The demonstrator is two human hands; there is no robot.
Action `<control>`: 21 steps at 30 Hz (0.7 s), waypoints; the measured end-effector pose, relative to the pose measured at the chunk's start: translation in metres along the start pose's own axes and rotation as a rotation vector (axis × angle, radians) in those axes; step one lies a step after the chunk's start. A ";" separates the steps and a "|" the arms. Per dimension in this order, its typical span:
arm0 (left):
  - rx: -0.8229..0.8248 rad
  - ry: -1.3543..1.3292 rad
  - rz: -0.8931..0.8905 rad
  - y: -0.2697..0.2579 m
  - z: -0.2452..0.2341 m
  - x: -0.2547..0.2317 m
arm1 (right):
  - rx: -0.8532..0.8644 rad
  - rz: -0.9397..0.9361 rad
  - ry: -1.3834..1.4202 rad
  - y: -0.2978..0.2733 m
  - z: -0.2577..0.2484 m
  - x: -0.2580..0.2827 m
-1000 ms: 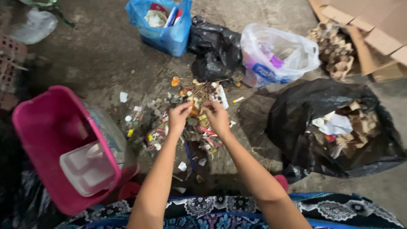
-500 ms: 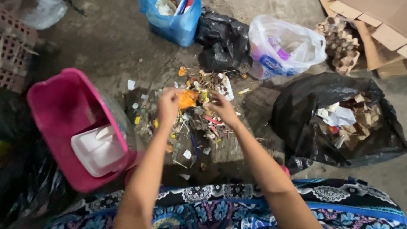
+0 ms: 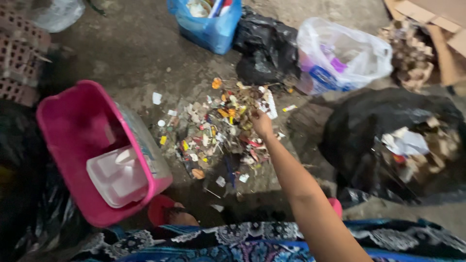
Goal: The person sorts through piles of waste on the floor, picking up paper scraps, plastic packaging, and food waste by hand and placing them into various bins and bags.
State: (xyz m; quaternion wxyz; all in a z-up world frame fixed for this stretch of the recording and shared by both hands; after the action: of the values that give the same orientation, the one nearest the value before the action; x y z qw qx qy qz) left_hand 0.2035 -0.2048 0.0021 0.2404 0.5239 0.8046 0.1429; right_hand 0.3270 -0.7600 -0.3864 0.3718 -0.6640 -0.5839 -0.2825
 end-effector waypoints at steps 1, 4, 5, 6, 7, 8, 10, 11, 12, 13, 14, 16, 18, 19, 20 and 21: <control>0.011 0.023 -0.011 -0.001 0.005 0.001 | 0.006 -0.007 -0.016 0.012 0.010 0.002; 0.054 0.081 -0.032 -0.006 0.018 0.002 | -0.069 -0.138 -0.110 0.043 0.024 0.009; 0.069 0.091 -0.035 -0.003 0.016 0.011 | -0.065 -0.114 -0.112 0.049 0.027 0.006; 0.080 0.101 -0.039 0.001 0.014 0.023 | -0.063 -0.091 -0.114 0.054 0.028 0.005; 0.091 0.107 -0.038 0.005 0.010 0.037 | -0.062 -0.069 -0.115 0.058 0.031 0.005; 0.103 0.115 -0.038 0.007 0.006 0.051 | -0.024 -0.073 -0.103 0.057 0.034 0.005; 0.125 0.118 -0.029 0.009 -0.002 0.077 | 0.046 -0.082 -0.081 0.053 0.032 0.009; 0.132 0.113 -0.020 0.009 -0.004 0.083 | 0.073 -0.035 -0.081 0.047 0.030 0.010; 0.139 0.108 -0.008 0.008 -0.001 0.071 | 0.098 0.009 -0.081 0.040 0.029 0.014; 0.140 0.085 0.016 0.007 0.005 0.054 | 0.122 0.053 -0.080 0.034 0.028 0.019; 0.148 0.054 0.040 0.002 0.010 0.034 | 0.153 0.092 0.161 0.028 0.027 0.027; 0.202 -0.121 0.095 -0.019 0.032 -0.022 | 0.204 0.163 0.644 0.018 0.020 0.048; 0.350 -0.527 0.126 -0.050 0.064 -0.101 | 0.244 0.055 0.680 0.005 -0.001 0.077; 0.222 -0.281 0.632 -0.072 0.061 -0.151 | 0.262 0.001 0.698 -0.003 -0.013 0.092; 0.305 -0.259 0.622 -0.085 0.076 -0.184 | 0.251 -0.036 0.693 -0.008 -0.025 0.107; 0.398 -0.431 0.413 -0.096 0.095 -0.216 | 0.240 -0.073 0.687 -0.013 -0.037 0.122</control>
State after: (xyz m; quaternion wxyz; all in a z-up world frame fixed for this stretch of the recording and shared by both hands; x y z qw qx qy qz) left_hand 0.2525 -0.4428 -0.0728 0.2639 0.7301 0.6247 -0.0846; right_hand 0.3355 -0.7207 -0.2648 0.6114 -0.4607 -0.4771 -0.4316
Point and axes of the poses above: each hand's wrist, its own y-axis towards the middle knuckle, its own z-axis out of the palm, x = y × z, the point moved 5 cm from there along y, towards the middle knuckle, and after that the axes turned 2 degrees about y, right-handed, at the moved point
